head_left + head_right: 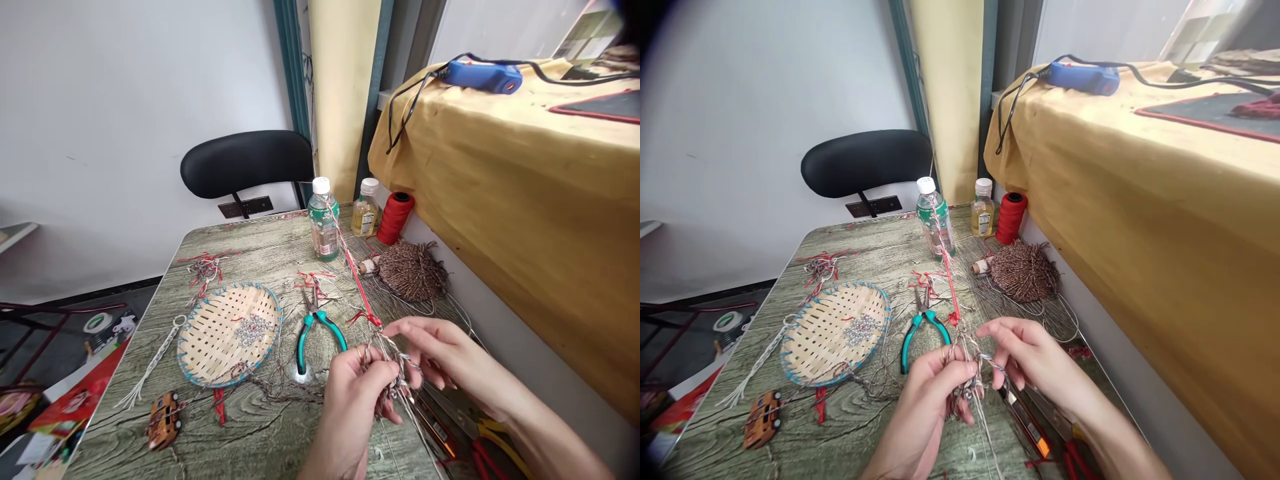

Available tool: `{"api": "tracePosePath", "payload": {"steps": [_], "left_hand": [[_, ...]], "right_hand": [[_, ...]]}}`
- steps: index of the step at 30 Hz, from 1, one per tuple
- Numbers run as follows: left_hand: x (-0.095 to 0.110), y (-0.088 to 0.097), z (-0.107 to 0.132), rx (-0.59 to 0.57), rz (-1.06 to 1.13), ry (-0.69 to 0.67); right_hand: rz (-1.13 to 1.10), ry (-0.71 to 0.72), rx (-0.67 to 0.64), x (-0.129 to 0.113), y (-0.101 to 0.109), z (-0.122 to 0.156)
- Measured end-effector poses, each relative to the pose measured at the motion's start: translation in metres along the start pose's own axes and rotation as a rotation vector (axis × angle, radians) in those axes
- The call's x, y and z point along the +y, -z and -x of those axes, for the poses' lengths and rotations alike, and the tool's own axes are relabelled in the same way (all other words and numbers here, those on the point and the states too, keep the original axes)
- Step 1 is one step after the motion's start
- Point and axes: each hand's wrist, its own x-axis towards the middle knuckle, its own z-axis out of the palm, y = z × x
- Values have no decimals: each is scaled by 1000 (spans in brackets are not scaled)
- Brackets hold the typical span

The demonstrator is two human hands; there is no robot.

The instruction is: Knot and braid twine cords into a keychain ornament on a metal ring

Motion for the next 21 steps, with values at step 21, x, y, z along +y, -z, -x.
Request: {"api": "tracePosePath", "payload": {"steps": [21], "left_hand": [[-9, 2, -1, 153, -256, -86]], "right_hand": [[-142, -4, 1, -8, -10, -2]]}}
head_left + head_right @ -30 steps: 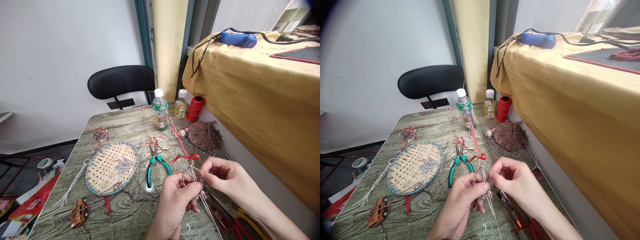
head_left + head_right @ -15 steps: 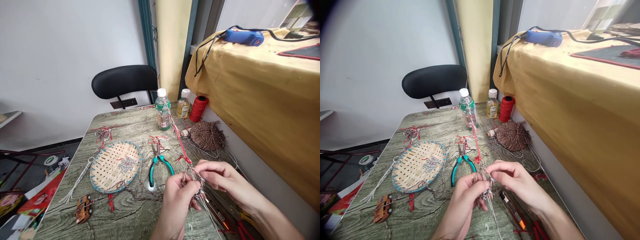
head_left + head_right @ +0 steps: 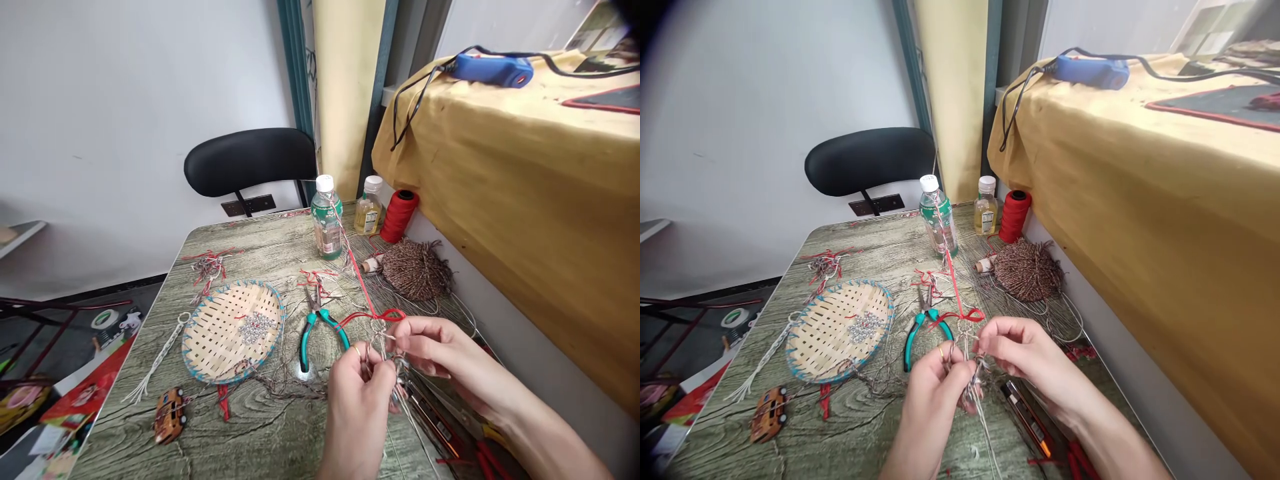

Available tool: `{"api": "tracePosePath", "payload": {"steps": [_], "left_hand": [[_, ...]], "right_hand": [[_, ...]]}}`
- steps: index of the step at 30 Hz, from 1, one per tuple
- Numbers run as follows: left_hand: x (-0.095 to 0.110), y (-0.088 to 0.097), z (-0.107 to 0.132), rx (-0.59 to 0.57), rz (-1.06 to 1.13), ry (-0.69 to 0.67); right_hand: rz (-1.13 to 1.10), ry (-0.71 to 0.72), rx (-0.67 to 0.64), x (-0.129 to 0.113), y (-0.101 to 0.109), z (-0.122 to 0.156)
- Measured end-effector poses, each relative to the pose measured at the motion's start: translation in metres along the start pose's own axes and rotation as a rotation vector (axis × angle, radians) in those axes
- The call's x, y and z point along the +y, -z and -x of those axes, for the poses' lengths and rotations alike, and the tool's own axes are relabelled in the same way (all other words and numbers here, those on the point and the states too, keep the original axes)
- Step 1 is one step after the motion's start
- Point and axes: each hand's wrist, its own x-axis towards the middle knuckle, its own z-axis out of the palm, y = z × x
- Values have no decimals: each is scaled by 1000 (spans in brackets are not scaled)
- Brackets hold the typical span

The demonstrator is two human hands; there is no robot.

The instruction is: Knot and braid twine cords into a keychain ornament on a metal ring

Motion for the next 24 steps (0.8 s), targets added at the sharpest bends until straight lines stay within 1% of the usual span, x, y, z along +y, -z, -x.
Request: {"api": "tracePosePath", "payload": {"steps": [4, 6, 11, 14, 17, 20, 24], "left_hand": [[-6, 1, -1, 21, -138, -70], [-7, 2, -1, 20, -171, -83], [0, 2, 2, -35, -120, -25], [3, 4, 4, -44, -77, -1], [2, 5, 4, -61, -40, -13], [-1, 6, 4, -85, -9, -28], [-2, 8, 3, -117, 53, -40]], "right_hand": [[-4, -25, -49, -3, 4, 3], [-47, -32, -64, -4, 6, 4], [-198, -80, -94, 1, 8, 1], [-325, -129, -118, 12, 8, -2], [-470, -167, -138, 24, 5, -4], [-584, -166, -103, 34, -2, -3], [-644, -93, 2, 42, -15, 5]]}}
